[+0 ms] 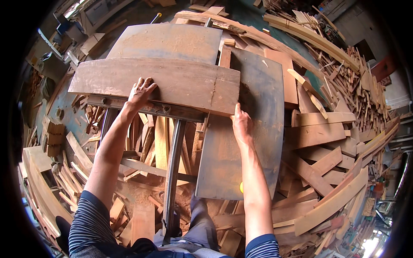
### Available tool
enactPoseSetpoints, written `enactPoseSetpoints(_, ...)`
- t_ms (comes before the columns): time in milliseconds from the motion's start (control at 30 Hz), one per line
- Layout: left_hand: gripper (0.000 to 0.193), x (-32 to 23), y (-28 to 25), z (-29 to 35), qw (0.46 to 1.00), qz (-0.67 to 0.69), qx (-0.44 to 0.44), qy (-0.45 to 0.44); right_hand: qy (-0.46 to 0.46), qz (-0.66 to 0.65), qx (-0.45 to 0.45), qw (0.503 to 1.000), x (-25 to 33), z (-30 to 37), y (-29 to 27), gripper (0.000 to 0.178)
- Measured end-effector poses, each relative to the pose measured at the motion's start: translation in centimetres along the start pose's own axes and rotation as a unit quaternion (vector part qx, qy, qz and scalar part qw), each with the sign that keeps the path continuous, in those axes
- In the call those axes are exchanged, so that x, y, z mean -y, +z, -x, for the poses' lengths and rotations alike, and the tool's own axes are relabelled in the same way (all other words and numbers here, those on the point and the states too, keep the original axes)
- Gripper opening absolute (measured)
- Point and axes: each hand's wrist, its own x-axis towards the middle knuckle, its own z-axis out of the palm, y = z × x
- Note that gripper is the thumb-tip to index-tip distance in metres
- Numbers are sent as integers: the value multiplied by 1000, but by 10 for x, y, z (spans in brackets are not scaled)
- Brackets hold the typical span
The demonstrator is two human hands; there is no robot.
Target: The person measures the length of several wooden boards by hand using a yellow tape measure, placing the tape against the surface of the boards as they rest on a workbench.
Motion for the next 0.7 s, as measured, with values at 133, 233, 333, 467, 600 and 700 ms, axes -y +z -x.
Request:
enactPoseSetpoints(133, 90, 0, 3, 4, 1000, 3, -17, 7, -17, -3, -17, 1000, 1, 4, -2, 62)
enactPoseSetpoints(233, 89, -2, 6, 13, 1000, 4, -9, 7, -13, -21, -14, 1000, 9, 16, -6, 65)
enactPoseSetpoints(333, 87, -7, 6, 25, 1000, -4, -2, 2, -5, -23, -13, 1000, 16, 30, -13, 67)
enactPoseSetpoints(467, 88, -4, 26, 54, 1000, -8, -14, 7, -9, -38, -24, 999, 31, 61, -22, 69)
enactPoseSetpoints(600, 90, -21, 21, 103, 1000, -2, -6, 7, 9, -36, -17, 999, 42, 111, -30, 70)
enactPoseSetpoints(700, 89, -30, 26, 144, 1000, -19, -25, 2, 22, -57, -20, 998, 58, 153, -39, 70)
